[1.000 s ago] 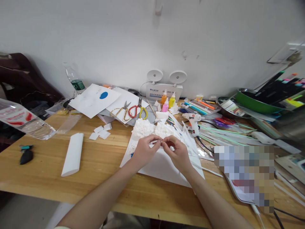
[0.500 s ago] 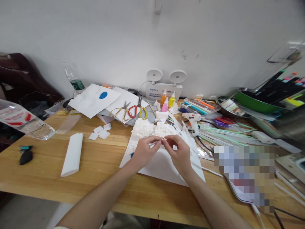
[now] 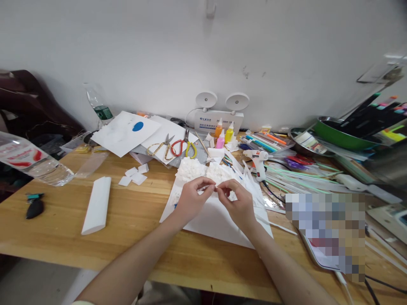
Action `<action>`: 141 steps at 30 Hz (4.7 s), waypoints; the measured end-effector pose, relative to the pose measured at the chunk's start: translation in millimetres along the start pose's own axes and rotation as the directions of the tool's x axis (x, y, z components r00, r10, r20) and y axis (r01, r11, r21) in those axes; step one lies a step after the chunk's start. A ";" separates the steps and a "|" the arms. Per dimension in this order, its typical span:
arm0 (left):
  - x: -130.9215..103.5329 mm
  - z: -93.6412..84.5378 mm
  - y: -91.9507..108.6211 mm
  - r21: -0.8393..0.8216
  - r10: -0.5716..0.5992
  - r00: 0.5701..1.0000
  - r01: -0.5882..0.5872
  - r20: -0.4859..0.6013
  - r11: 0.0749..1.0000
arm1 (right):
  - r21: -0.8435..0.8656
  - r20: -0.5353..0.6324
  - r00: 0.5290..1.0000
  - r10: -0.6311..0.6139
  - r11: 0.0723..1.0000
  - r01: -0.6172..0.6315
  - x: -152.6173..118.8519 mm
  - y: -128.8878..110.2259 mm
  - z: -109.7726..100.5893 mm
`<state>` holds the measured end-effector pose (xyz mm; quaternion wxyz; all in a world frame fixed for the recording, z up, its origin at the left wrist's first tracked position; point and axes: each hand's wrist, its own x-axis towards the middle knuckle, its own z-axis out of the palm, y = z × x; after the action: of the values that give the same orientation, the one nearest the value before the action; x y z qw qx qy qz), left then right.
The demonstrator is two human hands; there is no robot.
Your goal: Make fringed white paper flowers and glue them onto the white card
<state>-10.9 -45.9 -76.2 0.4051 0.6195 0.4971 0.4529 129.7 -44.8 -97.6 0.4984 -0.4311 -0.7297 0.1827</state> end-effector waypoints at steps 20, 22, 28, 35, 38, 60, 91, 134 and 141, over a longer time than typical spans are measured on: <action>-0.8 1.5 -0.6 0.060 0.035 0.999 -0.037 0.037 0.998 | -0.026 -0.061 0.997 0.048 0.998 -0.050 -0.4 1.4 1.5; -1.0 2.0 -1.3 0.055 0.035 0.999 -0.037 0.034 0.998 | -0.030 -0.079 0.995 0.062 0.997 -0.064 -0.7 1.8 1.9; -1.9 2.5 -0.3 0.039 0.021 0.999 -0.022 0.041 0.999 | -0.062 -0.122 0.992 0.029 0.997 -0.037 -1.5 2.3 4.3; -3.5 2.9 -0.7 0.009 0.006 0.998 -0.006 0.065 1.000 | -0.108 -0.160 0.983 -0.089 0.992 0.073 -3.7 6.8 5.5; -2.8 3.3 -1.4 0.009 -0.023 0.998 0.022 0.066 1.000 | -0.100 -0.148 0.986 -0.080 0.993 0.065 -2.9 4.8 3.7; -1.0 -0.1 0.8 0.121 0.050 0.998 -0.053 0.033 0.991 | 0.097 0.080 0.991 0.110 0.988 -0.118 -0.2 2.4 0.4; 0.4 -1.2 -0.7 0.058 0.007 1.000 -0.007 0.007 0.998 | 0.131 0.094 0.990 0.108 0.984 -0.120 -1.7 4.6 4.8; -1.0 0.2 -0.4 -0.068 -0.058 0.998 0.060 0.030 0.996 | 0.096 -0.004 0.990 0.142 0.985 -0.141 -0.2 0.0 2.2; 0.6 -0.9 -0.5 -0.002 0.005 1.000 -0.005 0.002 1.000 | 0.240 0.106 0.982 0.157 0.954 -0.179 -1.9 1.6 4.0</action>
<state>-11.9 -45.2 -76.3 0.4048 0.6209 0.4947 0.4538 127.1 -44.8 -101.6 0.4992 -0.4174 -0.6825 0.3328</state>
